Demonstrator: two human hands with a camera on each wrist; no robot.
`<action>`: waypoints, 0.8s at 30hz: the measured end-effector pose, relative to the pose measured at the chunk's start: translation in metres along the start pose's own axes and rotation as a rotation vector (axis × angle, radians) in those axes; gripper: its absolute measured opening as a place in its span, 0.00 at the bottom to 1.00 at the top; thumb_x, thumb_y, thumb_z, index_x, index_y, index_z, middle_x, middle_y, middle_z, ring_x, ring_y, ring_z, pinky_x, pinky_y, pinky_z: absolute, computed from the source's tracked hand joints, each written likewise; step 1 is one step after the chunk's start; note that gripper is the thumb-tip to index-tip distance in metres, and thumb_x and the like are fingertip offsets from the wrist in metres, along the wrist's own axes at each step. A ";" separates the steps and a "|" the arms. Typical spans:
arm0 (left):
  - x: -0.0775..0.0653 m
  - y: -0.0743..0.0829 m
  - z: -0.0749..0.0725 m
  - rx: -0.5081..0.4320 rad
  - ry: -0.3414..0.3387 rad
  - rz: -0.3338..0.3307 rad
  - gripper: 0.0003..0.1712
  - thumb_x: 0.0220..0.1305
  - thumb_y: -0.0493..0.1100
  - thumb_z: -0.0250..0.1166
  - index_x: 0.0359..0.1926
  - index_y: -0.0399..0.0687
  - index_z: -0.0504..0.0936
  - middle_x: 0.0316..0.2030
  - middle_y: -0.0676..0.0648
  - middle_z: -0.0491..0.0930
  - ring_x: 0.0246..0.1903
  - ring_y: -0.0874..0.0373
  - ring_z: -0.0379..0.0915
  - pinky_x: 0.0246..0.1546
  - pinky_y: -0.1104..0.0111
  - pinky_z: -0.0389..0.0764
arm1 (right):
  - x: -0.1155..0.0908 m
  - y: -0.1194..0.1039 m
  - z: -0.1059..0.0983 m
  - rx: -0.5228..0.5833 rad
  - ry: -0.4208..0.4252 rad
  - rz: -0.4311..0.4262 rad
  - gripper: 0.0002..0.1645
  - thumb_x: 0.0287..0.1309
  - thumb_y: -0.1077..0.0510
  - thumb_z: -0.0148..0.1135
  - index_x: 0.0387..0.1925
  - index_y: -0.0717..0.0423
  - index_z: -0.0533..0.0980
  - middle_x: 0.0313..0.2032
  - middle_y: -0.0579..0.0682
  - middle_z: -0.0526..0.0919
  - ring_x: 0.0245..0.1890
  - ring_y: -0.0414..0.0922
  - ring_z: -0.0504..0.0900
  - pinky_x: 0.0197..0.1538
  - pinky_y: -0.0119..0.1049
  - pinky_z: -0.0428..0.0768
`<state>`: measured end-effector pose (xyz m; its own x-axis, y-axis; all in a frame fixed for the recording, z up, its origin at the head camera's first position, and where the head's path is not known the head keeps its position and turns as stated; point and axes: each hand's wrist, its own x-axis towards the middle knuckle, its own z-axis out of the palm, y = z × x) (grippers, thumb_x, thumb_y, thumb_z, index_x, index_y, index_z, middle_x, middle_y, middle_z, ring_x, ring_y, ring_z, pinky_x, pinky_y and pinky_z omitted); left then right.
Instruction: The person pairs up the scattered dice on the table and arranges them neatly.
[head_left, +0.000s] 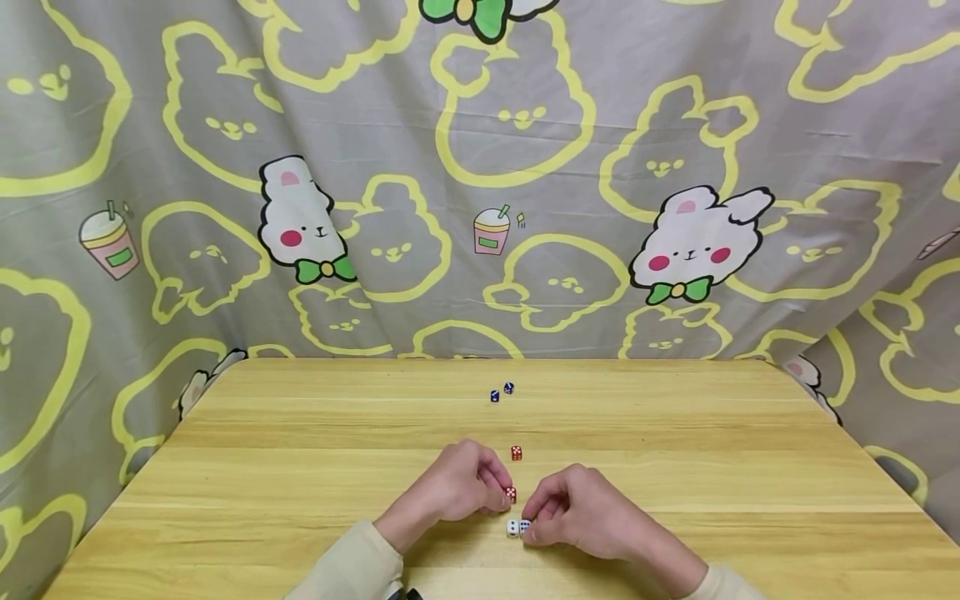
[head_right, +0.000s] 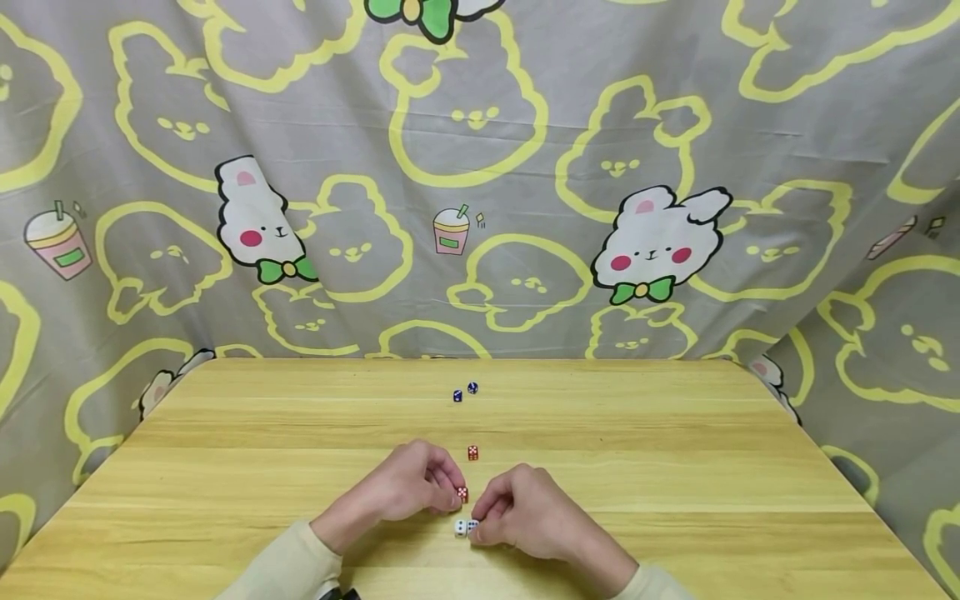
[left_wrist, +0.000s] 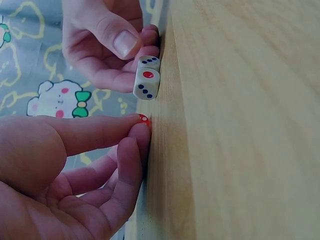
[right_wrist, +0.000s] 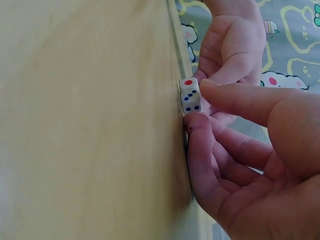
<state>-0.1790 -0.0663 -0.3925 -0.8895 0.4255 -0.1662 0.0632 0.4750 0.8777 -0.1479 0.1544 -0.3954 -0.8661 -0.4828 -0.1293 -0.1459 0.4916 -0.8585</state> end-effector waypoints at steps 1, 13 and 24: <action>0.000 0.000 0.000 -0.001 -0.001 0.000 0.08 0.54 0.27 0.76 0.31 0.40 0.86 0.23 0.48 0.86 0.23 0.60 0.80 0.25 0.70 0.77 | 0.000 0.000 0.000 0.002 -0.001 0.002 0.09 0.53 0.55 0.82 0.32 0.50 0.87 0.26 0.43 0.87 0.27 0.35 0.80 0.30 0.27 0.76; 0.000 0.000 0.001 0.001 -0.004 0.000 0.09 0.54 0.27 0.76 0.31 0.41 0.86 0.23 0.48 0.86 0.22 0.60 0.80 0.26 0.70 0.77 | -0.001 -0.002 -0.004 0.056 -0.007 0.028 0.10 0.54 0.56 0.82 0.35 0.54 0.87 0.27 0.46 0.87 0.26 0.38 0.80 0.27 0.29 0.78; 0.000 0.000 0.000 0.003 0.002 -0.003 0.09 0.54 0.27 0.77 0.31 0.41 0.86 0.23 0.48 0.86 0.23 0.59 0.81 0.27 0.70 0.78 | 0.002 -0.007 -0.016 0.002 0.071 0.028 0.12 0.57 0.56 0.79 0.41 0.57 0.86 0.30 0.47 0.85 0.30 0.41 0.81 0.28 0.31 0.80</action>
<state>-0.1788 -0.0662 -0.3929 -0.8904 0.4229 -0.1683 0.0618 0.4787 0.8758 -0.1561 0.1615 -0.3819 -0.9017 -0.4162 -0.1173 -0.1206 0.5026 -0.8560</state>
